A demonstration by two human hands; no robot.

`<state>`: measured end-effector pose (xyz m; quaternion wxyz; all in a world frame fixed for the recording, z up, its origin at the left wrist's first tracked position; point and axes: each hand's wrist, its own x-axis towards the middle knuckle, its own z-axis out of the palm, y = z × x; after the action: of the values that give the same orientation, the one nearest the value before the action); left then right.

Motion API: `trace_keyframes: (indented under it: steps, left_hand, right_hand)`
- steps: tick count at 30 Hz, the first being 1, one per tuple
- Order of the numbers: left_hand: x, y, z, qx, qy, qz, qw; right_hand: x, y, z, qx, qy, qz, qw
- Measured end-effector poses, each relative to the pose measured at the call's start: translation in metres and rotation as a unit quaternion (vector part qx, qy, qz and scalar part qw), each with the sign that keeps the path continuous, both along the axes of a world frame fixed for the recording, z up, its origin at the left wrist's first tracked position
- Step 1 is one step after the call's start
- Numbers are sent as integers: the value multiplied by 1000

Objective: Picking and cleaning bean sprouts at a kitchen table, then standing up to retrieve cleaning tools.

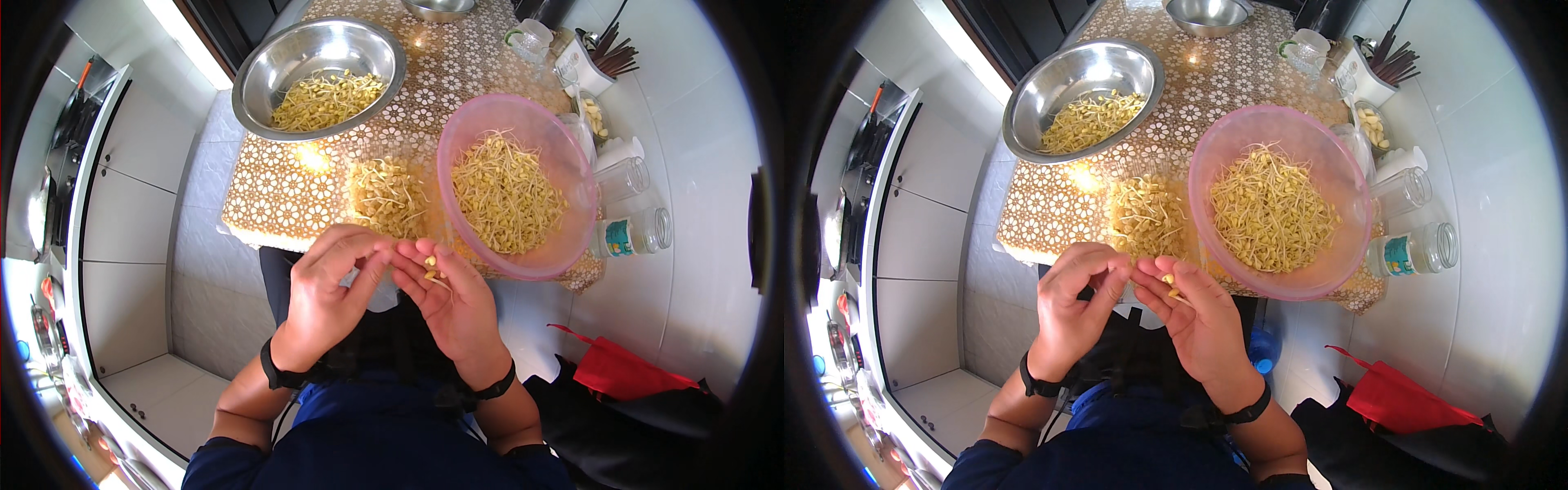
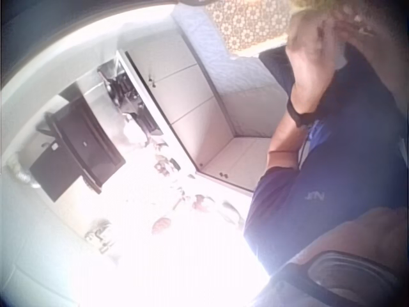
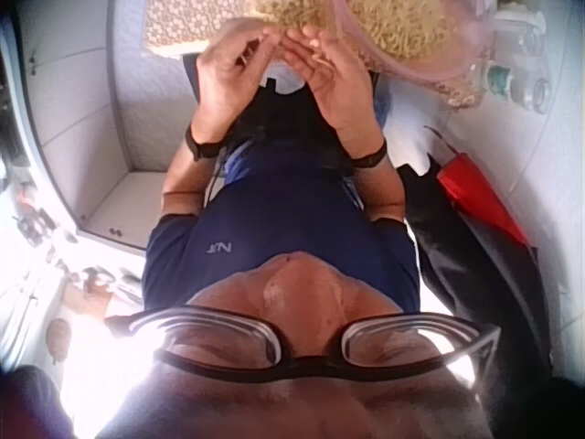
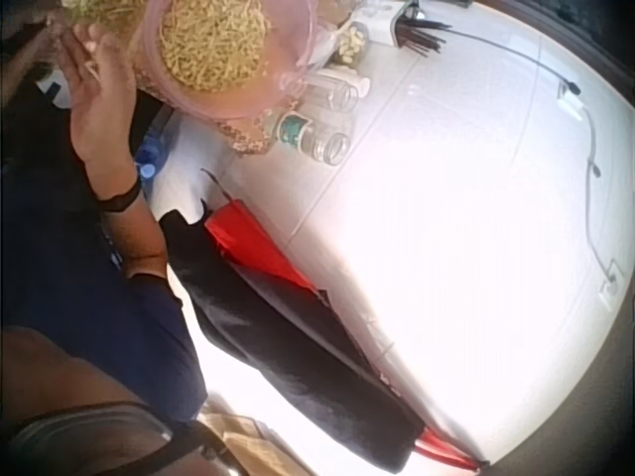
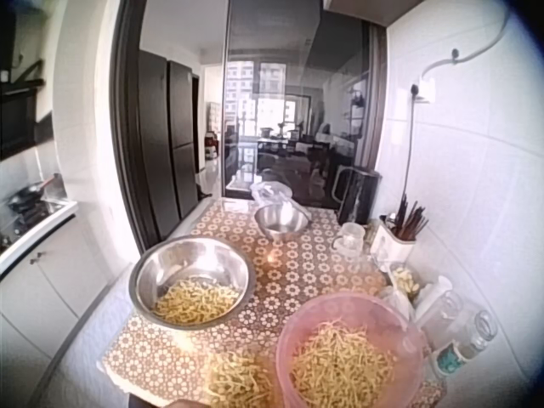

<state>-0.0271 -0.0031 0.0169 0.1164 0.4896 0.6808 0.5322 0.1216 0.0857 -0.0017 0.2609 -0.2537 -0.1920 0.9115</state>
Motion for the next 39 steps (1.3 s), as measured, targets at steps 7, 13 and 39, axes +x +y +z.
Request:
trace_keyframes:
  steps: [7, 13, 39]
  left_hand:
    - [-11, 6, -7, -17, 108, 49, 993]
    - [-1, 6, -5, -2, 78, 44, 996]
    - [11, 8, -11, -30, 133, -75, 988]
  right_hand:
    - [1, 7, 1, -56, 40, 3, 998]
    - [-2, 5, 3, -65, 31, -12, 997]
    - [-7, -2, 10, -30, 11, 38, 999]
